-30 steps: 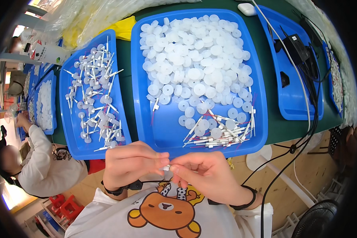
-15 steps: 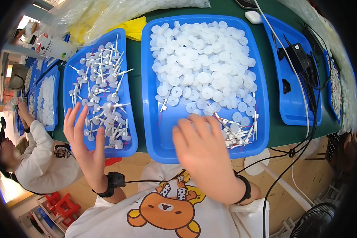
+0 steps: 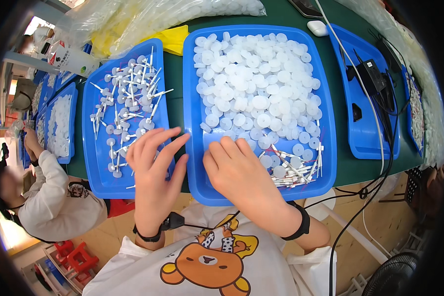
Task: The person repeatedly picks small white plastic discs and thin white sticks from blue trays and joins them by hand, placing the assembled units into a separate tray. The process continues throughout the clip with the same repetitive assembly motion.
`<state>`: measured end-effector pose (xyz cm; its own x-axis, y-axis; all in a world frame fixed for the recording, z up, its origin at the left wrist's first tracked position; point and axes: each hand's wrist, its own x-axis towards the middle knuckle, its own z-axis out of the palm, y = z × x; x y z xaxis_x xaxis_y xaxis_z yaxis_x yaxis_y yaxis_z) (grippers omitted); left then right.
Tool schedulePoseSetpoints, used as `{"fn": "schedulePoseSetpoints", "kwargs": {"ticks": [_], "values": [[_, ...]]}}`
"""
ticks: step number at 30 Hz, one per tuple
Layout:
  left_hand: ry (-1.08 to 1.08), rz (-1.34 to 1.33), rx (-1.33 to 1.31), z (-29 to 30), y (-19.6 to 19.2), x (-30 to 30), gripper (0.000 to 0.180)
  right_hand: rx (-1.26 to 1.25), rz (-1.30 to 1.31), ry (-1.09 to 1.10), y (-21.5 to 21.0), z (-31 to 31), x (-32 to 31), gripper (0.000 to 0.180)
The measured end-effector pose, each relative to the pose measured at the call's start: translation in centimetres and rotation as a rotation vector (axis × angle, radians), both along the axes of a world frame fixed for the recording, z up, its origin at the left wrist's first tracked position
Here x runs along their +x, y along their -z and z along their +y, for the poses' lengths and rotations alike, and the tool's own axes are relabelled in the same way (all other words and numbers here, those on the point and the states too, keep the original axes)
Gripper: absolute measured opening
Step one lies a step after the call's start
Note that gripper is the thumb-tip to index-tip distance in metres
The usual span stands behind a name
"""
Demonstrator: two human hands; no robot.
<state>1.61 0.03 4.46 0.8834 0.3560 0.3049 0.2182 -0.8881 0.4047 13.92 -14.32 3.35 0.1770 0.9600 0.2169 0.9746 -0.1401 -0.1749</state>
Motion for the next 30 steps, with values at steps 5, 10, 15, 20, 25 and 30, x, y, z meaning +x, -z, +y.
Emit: {"fn": "schedulePoseSetpoints", "kwargs": {"ticks": [5, 10, 15, 20, 25, 30], "values": [[-0.076, -0.001, 0.004, -1.1, 1.1, 2.9, 0.031, -0.039, 0.048, -0.013, -0.8, -0.8, 0.5, 0.014], [-0.144, 0.007, -0.025, -1.7, 1.6, 4.3, 0.030, -0.022, 0.133, 0.036, -0.8, -1.6, 0.9, 0.026], [-0.162, -0.011, -0.032, -1.9, 1.7, 4.5, 0.026, 0.039, 0.136, -0.007, -0.4, -1.6, 1.1, 0.020], [-0.021, -0.086, -0.216, -1.0, 0.2, 2.6, 0.029, 0.309, 0.336, -0.088, -0.9, -1.9, 1.4, 0.026], [0.154, -0.228, -1.125, -1.0, -1.1, 0.5, 0.029, 0.508, 0.595, -0.033, -2.1, -3.5, 0.6, 0.040], [0.267, -0.248, -1.379, -1.4, -1.3, -0.1, 0.032, 0.470, 0.431, -0.009, -3.5, -3.9, 0.5, 0.049]]}}
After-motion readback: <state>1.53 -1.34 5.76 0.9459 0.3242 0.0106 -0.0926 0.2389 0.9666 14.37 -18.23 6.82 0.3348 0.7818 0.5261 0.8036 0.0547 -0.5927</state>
